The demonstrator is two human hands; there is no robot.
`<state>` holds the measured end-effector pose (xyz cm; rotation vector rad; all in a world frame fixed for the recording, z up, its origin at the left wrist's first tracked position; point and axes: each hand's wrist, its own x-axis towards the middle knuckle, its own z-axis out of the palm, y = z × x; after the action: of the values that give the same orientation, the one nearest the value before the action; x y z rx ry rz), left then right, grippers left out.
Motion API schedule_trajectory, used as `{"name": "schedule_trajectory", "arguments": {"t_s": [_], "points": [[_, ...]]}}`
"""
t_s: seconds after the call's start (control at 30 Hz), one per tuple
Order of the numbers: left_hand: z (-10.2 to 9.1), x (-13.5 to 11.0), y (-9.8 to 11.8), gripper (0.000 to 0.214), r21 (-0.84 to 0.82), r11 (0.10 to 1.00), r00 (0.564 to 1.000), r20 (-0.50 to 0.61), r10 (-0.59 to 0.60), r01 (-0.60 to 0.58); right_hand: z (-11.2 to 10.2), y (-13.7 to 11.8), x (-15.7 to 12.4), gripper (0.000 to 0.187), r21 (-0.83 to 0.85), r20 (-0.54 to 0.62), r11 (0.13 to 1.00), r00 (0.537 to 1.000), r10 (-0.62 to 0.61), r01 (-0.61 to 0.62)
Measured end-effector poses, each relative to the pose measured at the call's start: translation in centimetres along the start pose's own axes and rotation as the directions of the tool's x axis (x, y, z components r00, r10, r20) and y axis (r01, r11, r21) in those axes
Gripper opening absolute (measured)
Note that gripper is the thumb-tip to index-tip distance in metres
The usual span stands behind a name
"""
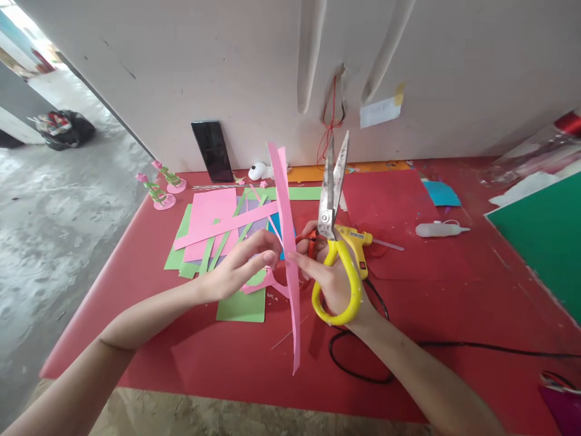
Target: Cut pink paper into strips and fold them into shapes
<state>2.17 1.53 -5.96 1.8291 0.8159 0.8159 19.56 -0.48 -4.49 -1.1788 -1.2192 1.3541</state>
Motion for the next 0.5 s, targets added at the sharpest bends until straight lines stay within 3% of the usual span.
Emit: {"name": "schedule_trajectory", "arguments": {"t_s": [0.1, 0.2, 0.37, 0.5], "points": [[-0.2, 0.2, 0.3, 0.042, 0.065, 0.997, 0.99, 0.131, -0.052, 0.044, 0.4, 0.0, -0.3, 0.035, 0.025, 0.043, 0.998, 0.997, 0.063, -0.064], [-0.2, 0.2, 0.2, 0.042, 0.092, 0.996, 0.992, 0.126, -0.019, 0.007, 0.9, 0.1, -0.4, 0.032, 0.028, 0.113, 0.991, 0.985, 0.126, -0.13], [-1.2, 0.4, 0.5, 0.05, 0.084, 0.996, 0.993, -0.112, -0.022, 0.032, 1.0, 0.3, -0.9, 0.034, 0.019, 0.157, 0.977, 0.966, 0.205, -0.211], [-3.5, 1.0, 0.8, 0.051, -0.024, 1.0, 0.929, -0.369, -0.017, 0.008, 1.0, 0.3, -1.6, 0.028, -0.013, 0.215, 0.974, 0.95, 0.226, -0.228]]}}
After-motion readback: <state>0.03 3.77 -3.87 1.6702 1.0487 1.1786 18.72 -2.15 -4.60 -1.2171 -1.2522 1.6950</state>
